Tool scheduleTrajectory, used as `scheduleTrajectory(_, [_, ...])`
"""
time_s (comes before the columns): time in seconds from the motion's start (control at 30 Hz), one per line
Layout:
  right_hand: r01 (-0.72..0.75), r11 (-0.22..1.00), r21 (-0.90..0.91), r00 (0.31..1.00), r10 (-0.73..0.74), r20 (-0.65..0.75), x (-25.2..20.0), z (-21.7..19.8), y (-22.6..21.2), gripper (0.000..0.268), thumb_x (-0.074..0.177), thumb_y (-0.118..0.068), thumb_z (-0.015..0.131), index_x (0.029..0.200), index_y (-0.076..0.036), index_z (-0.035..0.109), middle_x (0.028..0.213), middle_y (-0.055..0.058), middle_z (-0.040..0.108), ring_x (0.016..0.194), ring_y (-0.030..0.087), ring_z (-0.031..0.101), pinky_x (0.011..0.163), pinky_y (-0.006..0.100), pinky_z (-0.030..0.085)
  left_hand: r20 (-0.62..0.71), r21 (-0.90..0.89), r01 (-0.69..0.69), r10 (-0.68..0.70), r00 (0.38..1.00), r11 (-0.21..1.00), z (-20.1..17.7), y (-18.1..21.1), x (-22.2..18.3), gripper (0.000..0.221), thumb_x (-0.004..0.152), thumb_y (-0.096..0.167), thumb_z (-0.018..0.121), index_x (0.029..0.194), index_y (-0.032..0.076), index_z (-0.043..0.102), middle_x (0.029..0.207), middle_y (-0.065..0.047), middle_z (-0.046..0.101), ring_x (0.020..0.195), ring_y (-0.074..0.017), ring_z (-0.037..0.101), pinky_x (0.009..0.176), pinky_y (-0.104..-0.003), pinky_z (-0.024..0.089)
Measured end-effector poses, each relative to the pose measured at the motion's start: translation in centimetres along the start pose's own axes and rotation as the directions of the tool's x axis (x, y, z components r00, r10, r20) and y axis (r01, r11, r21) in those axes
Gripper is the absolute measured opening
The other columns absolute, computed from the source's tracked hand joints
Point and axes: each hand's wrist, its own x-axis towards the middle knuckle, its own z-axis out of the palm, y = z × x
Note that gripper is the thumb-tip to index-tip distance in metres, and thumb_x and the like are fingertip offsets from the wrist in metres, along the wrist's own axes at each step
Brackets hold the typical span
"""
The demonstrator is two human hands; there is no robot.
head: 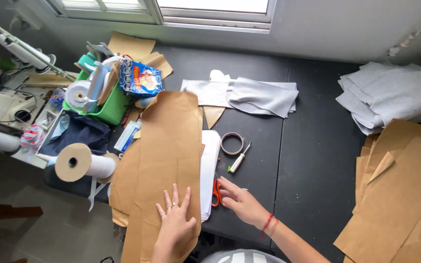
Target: Sorting and organizing brown paper garment patterns on a workbench.
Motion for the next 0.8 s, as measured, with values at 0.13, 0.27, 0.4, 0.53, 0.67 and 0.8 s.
scheduleTrajectory(0.13, [-0.136,0.985,0.107,0.948,0.16,-0.276,-5.8,-5.0,1.4,0.04,0.078,-0.011,0.05,0.117,-0.01,0.054,0.116,0.002,0.059,0.104,0.014,0.058,0.079,0.024,0.051,0.083,0.038,0.02,-0.023,0.996,0.999,-0.4,0.3,1.8,0.078,0.072,0.026,0.052,0.136,0.029,0.007,0.143,-0.011,-0.016,0.13,-0.0374,-0.013,0.096,-0.065,0.003])
scheduleTrajectory(0.27, [-0.135,0.949,0.285,0.769,0.282,-0.574,-12.5,-8.6,1.0,0.035,0.079,-0.003,0.047,0.112,-0.006,0.058,0.115,0.006,0.061,0.1,0.019,0.061,0.079,0.028,0.049,-0.016,0.023,-0.17,0.17,0.985,0.985,-0.6,4.7,3.6,0.079,0.071,0.02,0.056,0.136,0.028,0.011,0.143,-0.011,-0.009,0.131,-0.0358,-0.011,0.094,-0.065,0.003])
scheduleTrajectory(0.4, [-0.053,0.927,0.371,0.529,0.341,-0.777,-18.0,-10.2,-0.4,0.034,0.082,-0.004,0.046,0.114,-0.001,0.054,0.115,0.012,0.058,0.099,0.021,0.056,0.081,0.031,0.045,-0.09,-0.001,-0.514,0.511,0.855,0.858,-0.6,12.2,3.8,0.072,0.073,0.02,0.058,0.134,0.023,0.02,0.142,-0.011,0.005,0.13,-0.0371,0.001,0.091,-0.065,0.011])
scheduleTrajectory(0.53, [0.009,0.961,0.275,0.342,0.255,-0.904,-22.9,-13.1,3.3,0.029,0.083,-0.005,0.047,0.11,0.0,0.053,0.114,0.009,0.056,0.101,0.019,0.053,0.08,0.028,0.043,-0.038,-0.157,-0.777,0.782,0.622,0.61,0.4,20.3,2.7,0.067,0.074,0.012,0.058,0.133,0.02,0.025,0.141,-0.015,0.012,0.129,-0.0394,0.006,0.092,-0.063,0.013])
scheduleTrajectory(0.67, [-0.067,0.981,0.181,0.171,0.19,-0.967,-28.3,-16.8,5.9,0.037,0.079,-0.005,0.051,0.116,-0.005,0.049,0.118,0.013,0.051,0.112,0.016,0.046,0.092,0.026,0.035,0.155,-0.465,-0.733,0.861,0.485,0.496,1.3,26.1,0.4,0.057,0.077,0.01,0.052,0.13,0.014,0.03,0.14,-0.019,0.014,0.129,-0.0371,0.011,0.099,-0.043,0.021])
scheduleTrajectory(0.8, [-0.322,0.938,-0.129,-0.117,-0.175,-0.978,-34.1,-22.3,11.1,0.04,0.078,-0.006,0.056,0.118,-0.001,0.05,0.117,0.016,0.048,0.109,0.026,0.046,0.087,0.034,0.036,0.302,-0.612,-0.518,0.782,0.546,0.598,5.1,29.9,0.9,0.064,0.073,0.015,0.052,0.132,0.013,0.026,0.141,-0.011,0.017,0.13,-0.0179,0.018,0.094,-0.028,0.024])
